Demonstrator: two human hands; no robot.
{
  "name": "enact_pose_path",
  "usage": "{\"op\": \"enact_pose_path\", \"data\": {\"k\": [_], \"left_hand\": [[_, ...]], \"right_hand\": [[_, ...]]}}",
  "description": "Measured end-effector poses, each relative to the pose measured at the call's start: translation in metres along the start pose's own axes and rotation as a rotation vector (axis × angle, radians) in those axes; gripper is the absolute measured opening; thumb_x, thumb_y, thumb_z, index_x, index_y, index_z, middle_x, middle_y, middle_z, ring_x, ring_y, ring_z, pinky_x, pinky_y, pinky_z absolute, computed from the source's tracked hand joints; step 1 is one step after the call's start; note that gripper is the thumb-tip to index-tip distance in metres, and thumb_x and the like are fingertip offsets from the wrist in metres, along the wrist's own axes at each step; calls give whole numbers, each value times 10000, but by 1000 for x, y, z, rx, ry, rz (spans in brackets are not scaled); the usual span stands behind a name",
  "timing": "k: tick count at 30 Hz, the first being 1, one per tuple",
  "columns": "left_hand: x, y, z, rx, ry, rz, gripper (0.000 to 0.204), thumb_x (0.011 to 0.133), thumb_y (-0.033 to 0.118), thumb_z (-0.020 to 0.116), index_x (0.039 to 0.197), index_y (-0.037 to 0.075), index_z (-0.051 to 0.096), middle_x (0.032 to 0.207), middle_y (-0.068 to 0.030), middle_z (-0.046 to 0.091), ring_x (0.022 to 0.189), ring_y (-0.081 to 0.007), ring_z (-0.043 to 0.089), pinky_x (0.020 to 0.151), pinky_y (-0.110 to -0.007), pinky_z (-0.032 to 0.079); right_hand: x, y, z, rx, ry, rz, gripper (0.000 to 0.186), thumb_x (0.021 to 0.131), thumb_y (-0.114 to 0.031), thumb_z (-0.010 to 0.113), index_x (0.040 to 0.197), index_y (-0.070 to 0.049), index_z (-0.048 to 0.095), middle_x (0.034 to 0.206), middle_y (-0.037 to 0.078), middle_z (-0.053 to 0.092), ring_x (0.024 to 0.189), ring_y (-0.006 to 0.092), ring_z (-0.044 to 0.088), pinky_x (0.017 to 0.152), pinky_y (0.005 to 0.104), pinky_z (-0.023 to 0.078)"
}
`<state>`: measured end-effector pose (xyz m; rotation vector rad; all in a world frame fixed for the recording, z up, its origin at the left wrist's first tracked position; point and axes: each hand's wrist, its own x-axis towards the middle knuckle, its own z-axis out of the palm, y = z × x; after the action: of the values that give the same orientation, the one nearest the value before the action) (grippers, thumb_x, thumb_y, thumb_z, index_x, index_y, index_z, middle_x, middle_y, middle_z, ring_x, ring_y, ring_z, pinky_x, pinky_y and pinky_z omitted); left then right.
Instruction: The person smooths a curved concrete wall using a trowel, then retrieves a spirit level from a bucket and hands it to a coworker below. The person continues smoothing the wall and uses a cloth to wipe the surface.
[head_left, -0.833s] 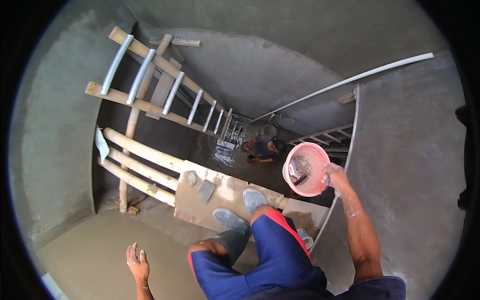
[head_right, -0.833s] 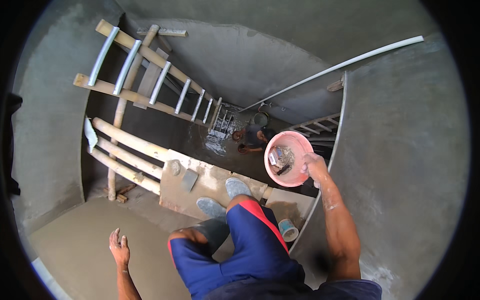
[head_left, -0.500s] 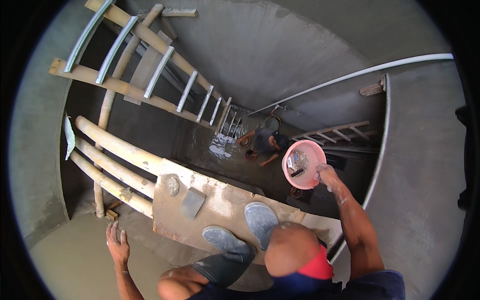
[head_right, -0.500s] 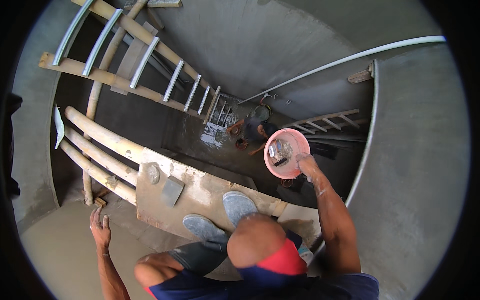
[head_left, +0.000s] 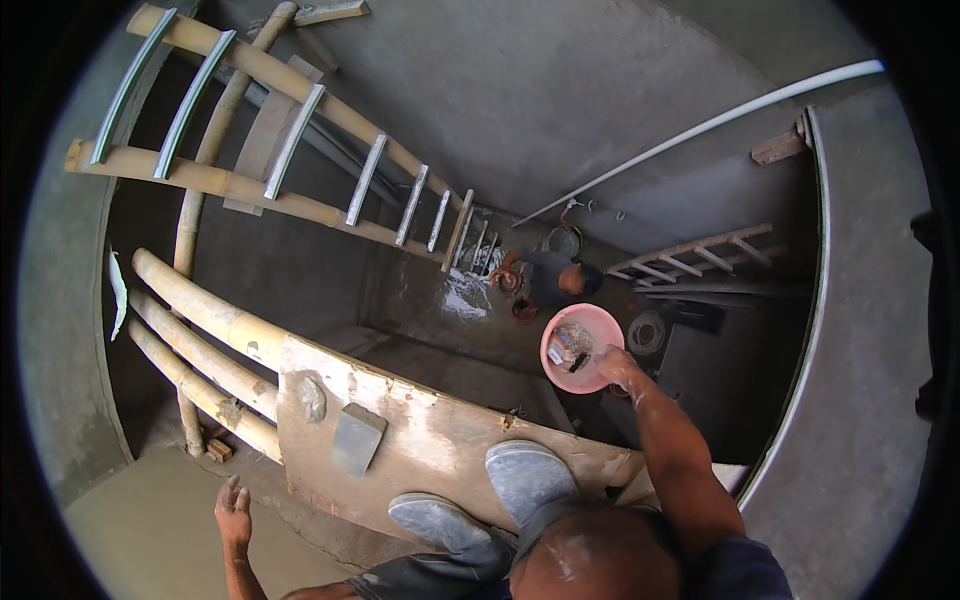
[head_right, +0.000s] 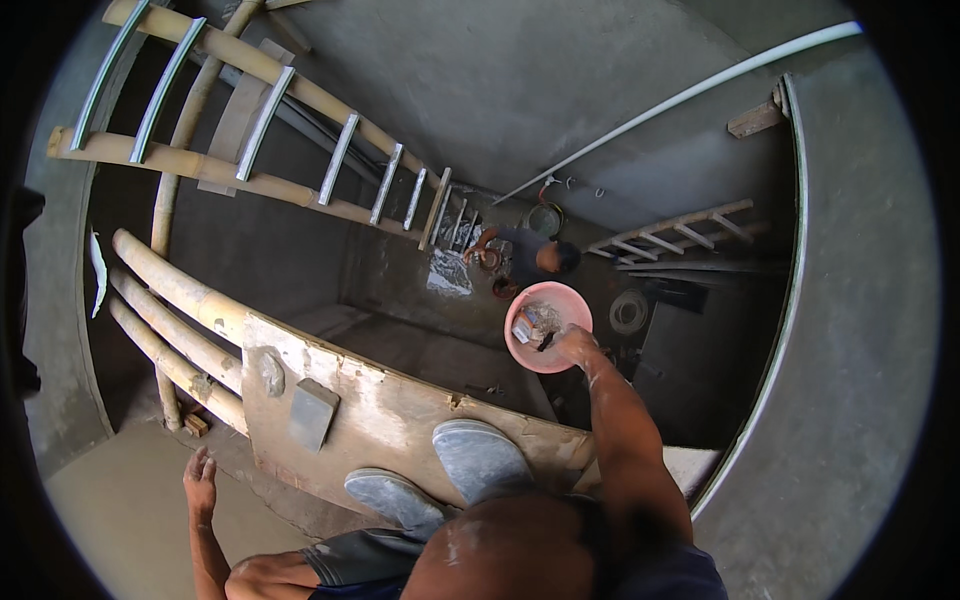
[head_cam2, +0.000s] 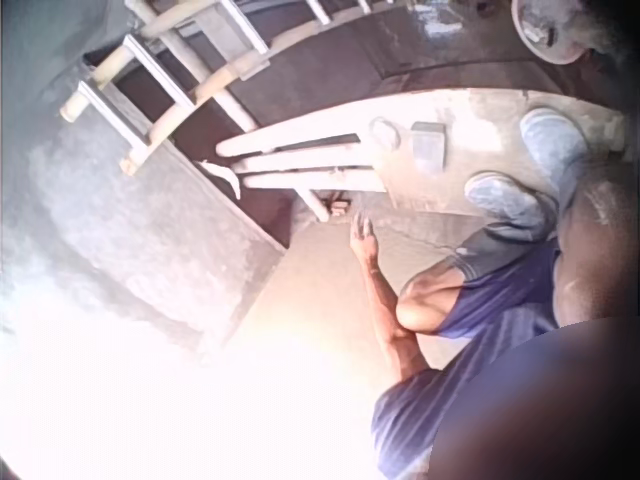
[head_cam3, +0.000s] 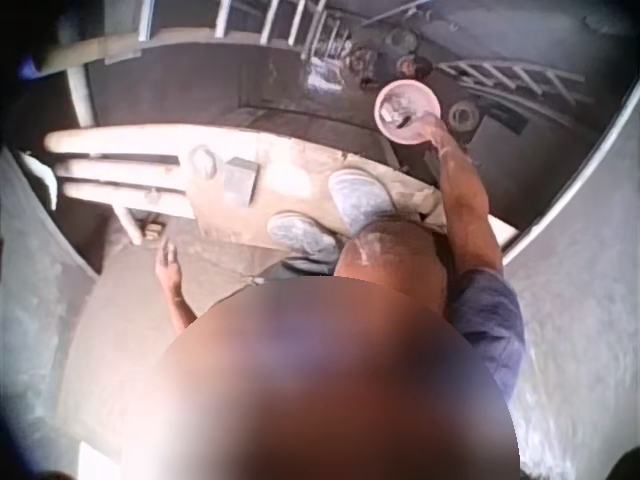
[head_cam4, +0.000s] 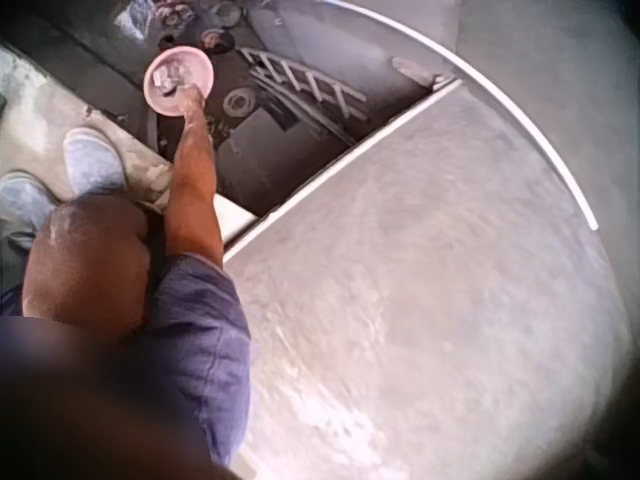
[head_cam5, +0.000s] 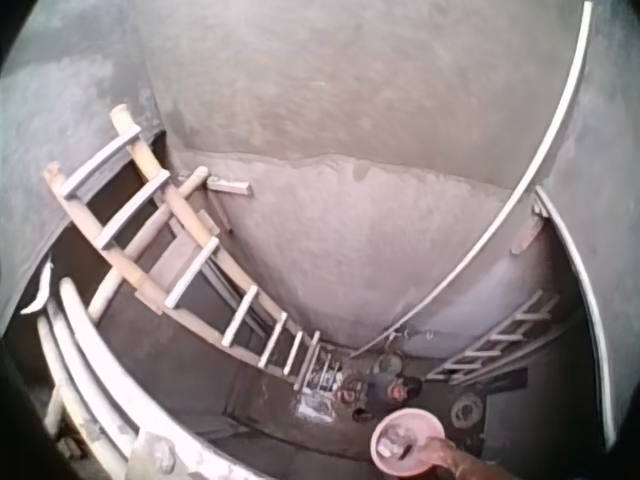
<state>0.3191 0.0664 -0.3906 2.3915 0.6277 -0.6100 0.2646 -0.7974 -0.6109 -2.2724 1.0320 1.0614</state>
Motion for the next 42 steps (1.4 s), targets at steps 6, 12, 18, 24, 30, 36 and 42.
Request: {"op": "enact_pose_path", "data": {"k": [6, 12, 18, 24, 30, 36, 42], "left_hand": [[-5, -33, -11, -11, -6, -120, 440, 1033, 142, 669, 1450, 1, 664, 1446, -192, 683, 1294, -312, 666, 1123, -413, 506], [-16, -22, -23, 57, 5, -188, 460, 1044, 172, 663, 1472, 3, 652, 1435, -186, 697, 1305, -303, 661, 1123, -422, 509], [-27, -6, -29, 30, 33, -220, 476, 1054, 204, 663, 1495, 27, 642, 1415, -145, 704, 1216, -262, 680, 991, -387, 553], [-37, 1, -33, 8, 69, -269, 473, 1057, 210, 662, 1499, 41, 643, 1383, -106, 708, 1111, -202, 675, 846, -329, 548], [-39, -1, -42, 100, 43, -210, 476, 1052, 206, 656, 1492, 23, 640, 1471, -196, 670, 1323, -318, 649, 1090, -414, 529], [-35, 6, -42, 105, 22, -202, 471, 1048, 185, 666, 1486, 14, 640, 1483, -214, 660, 1348, -342, 642, 1140, -429, 508], [-27, 21, -38, 72, -18, -161, 474, 1052, 165, 667, 1501, 18, 633, 1505, -214, 650, 1354, -338, 644, 1149, -430, 503]], "right_hand": [[11, -7, 21, -89, -50, -69, 511, 1003, -376, 619, 1347, -2, 673, 1338, 300, 711, 1272, 454, 680, 1103, 490, 526], [17, -17, 33, -98, -124, -80, 508, 1000, -364, 593, 1338, 6, 678, 1321, 302, 718, 1268, 453, 681, 1110, 483, 527], [27, -29, 31, -90, -70, -66, 487, 958, -365, 608, 1297, -45, 747, 1317, 260, 740, 1268, 417, 705, 1081, 490, 551], [46, -26, 30, -98, -109, -78, 518, 1000, -357, 567, 1372, -3, 637, 1373, 290, 700, 1300, 443, 669, 1132, 496, 512], [40, -28, 25, -102, -83, -25, 542, 969, -354, 602, 1402, -34, 662, 1405, 262, 697, 1332, 433, 659, 1133, 486, 520], [13, -30, 15, 67, 25, 18, 607, 997, -423, 645, 1471, -46, 620, 1442, 259, 680, 1364, 440, 635, 1165, 479, 495], [3, -5, 36, 89, -51, -84, 534, 1015, -417, 632, 1437, -91, 662, 1450, 232, 681, 1364, 444, 629, 1167, 503, 488]]}}
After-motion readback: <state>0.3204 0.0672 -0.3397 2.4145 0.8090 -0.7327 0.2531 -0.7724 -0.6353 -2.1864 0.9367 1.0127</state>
